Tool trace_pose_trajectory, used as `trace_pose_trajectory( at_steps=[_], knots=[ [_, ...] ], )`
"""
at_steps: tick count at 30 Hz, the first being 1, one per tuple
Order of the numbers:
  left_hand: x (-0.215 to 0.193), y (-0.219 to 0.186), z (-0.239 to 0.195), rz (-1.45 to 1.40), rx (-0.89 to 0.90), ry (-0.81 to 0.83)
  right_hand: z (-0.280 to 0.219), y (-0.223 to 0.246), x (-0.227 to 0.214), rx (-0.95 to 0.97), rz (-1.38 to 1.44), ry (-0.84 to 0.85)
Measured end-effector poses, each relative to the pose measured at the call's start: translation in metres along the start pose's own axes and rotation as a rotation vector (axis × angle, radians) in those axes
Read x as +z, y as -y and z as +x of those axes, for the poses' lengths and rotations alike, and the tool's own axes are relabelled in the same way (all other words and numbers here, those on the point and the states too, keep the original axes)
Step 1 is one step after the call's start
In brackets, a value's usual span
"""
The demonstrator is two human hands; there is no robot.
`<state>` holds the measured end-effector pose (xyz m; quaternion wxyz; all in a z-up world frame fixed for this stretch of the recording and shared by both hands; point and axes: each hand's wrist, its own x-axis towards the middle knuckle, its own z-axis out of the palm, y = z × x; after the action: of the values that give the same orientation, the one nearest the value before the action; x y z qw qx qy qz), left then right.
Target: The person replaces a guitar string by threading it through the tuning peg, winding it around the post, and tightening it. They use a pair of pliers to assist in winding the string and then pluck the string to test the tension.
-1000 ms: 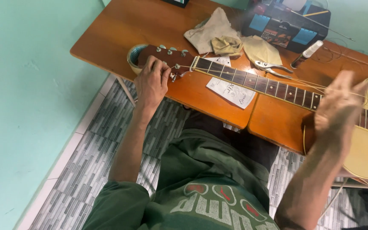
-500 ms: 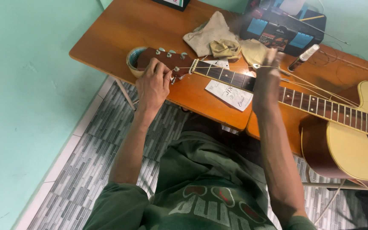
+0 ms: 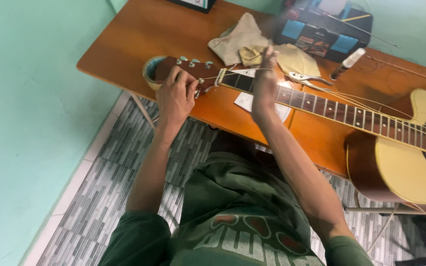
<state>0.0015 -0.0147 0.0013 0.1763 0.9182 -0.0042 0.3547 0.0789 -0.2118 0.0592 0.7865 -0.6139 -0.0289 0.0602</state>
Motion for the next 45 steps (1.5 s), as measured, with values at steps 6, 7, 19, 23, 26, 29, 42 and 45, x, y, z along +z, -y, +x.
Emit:
trace_pose_trajectory(
  at_steps=[6, 7, 19, 23, 26, 29, 42, 45],
  knots=[
    [-0.003, -0.004, 0.004, -0.072, -0.034, 0.035, -0.005, 0.000, 0.023, -0.013, -0.097, -0.014],
    [-0.002, -0.004, 0.004, -0.091, -0.048, 0.046, -0.008, 0.002, 0.027, -0.012, -0.098, -0.012],
    [-0.006, -0.004, 0.006, -0.167, -0.080, 0.083, 0.000, -0.012, 0.043, -0.059, 0.006, 0.053],
    [-0.017, 0.012, 0.014, -0.341, -0.162, 0.263, -0.001, -0.010, 0.041, -0.070, -0.050, 0.053],
    [-0.047, 0.011, 0.035, -0.548, -0.399, 0.567, 0.005, -0.012, 0.038, -0.069, -0.077, 0.076],
    [-0.053, 0.009, 0.053, -0.662, -0.464, 0.621, -0.002, -0.004, 0.039, -0.053, -0.074, 0.089],
    [-0.023, 0.018, 0.041, -0.436, -0.191, 0.409, -0.004, -0.007, 0.021, -0.058, -0.217, 0.070],
    [-0.033, 0.020, 0.044, -0.575, -0.263, 0.442, -0.002, -0.005, 0.023, -0.049, -0.075, 0.131]
  ],
)
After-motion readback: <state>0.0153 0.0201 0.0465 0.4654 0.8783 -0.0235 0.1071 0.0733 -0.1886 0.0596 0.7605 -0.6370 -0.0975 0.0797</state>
